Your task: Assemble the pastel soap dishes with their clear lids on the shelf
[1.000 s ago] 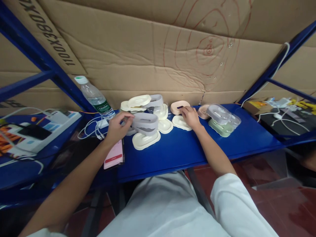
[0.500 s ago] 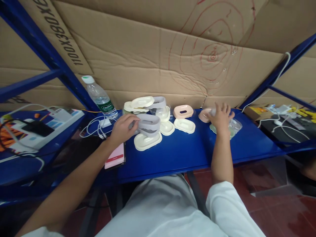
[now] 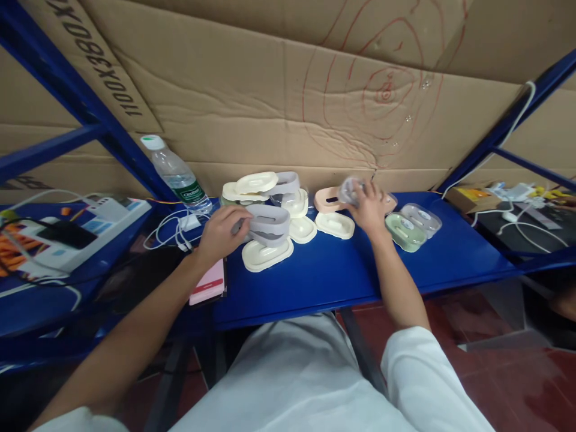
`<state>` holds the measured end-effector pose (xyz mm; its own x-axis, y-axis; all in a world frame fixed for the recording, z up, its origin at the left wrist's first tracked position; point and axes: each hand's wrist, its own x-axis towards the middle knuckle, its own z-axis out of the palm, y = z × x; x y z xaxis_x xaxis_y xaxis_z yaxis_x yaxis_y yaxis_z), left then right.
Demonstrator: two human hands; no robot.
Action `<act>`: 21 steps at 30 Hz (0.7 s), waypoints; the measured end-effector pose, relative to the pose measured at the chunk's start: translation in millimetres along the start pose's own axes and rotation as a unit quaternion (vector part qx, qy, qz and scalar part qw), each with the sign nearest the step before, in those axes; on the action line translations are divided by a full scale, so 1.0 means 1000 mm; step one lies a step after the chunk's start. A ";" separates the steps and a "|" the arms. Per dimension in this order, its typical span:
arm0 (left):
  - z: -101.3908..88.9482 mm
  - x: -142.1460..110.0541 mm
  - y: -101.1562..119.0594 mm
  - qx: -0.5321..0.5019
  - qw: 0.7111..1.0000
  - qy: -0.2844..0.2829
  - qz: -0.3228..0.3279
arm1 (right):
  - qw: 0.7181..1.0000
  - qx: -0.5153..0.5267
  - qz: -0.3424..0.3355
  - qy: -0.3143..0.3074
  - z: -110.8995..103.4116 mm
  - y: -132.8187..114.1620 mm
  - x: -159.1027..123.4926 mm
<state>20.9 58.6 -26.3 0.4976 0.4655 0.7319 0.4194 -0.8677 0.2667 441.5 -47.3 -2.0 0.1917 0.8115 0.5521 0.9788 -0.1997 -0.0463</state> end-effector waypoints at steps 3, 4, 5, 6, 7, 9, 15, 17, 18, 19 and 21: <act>0.000 0.000 0.002 0.005 1.000 0.002 -0.005 | 0.995 0.048 -0.082 -0.030 0.006 -0.034 -0.003; 0.000 0.000 0.003 0.004 1.000 0.004 -0.007 | 0.993 0.062 -0.094 -0.025 0.006 -0.044 -0.005; -0.001 0.000 0.004 0.003 1.000 0.007 -0.009 | 0.992 0.076 -0.104 -0.014 0.005 -0.053 -0.008; -0.003 -0.001 0.006 0.001 1.000 0.010 -0.010 | 0.990 0.089 -0.111 0.000 0.003 -0.061 -0.011; -0.004 -0.001 0.008 -0.005 1.000 0.013 -0.009 | 0.988 0.101 -0.119 0.013 0.001 -0.069 -0.014; -0.008 0.000 0.015 -0.031 0.999 0.014 0.005 | 0.981 0.118 -0.148 0.033 -0.004 -0.085 -0.023; -0.009 -0.003 0.037 -0.066 0.995 -0.041 0.055 | 0.941 0.125 -0.315 -0.017 -0.005 -0.125 -0.059; -0.004 -0.007 0.041 -0.059 0.994 -0.075 0.061 | 0.929 0.128 -0.346 -0.035 -0.002 -0.132 -0.067; -0.002 -0.009 0.041 -0.058 0.993 -0.086 0.063 | 0.926 0.133 -0.353 -0.036 0.000 -0.133 -0.069; 0.000 -0.010 0.041 -0.057 0.992 -0.091 0.064 | 0.924 0.139 -0.354 -0.033 0.001 -0.134 -0.069; 0.002 -0.012 0.040 -0.053 0.992 -0.088 0.070 | 0.925 0.157 -0.346 -0.028 0.001 -0.134 -0.067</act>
<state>33.1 18.6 -25.8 0.6746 0.3535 0.6480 0.2594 -0.9354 0.2402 298.0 -74.0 -33.4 -0.4934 0.7145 0.4961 0.8398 0.5398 0.0577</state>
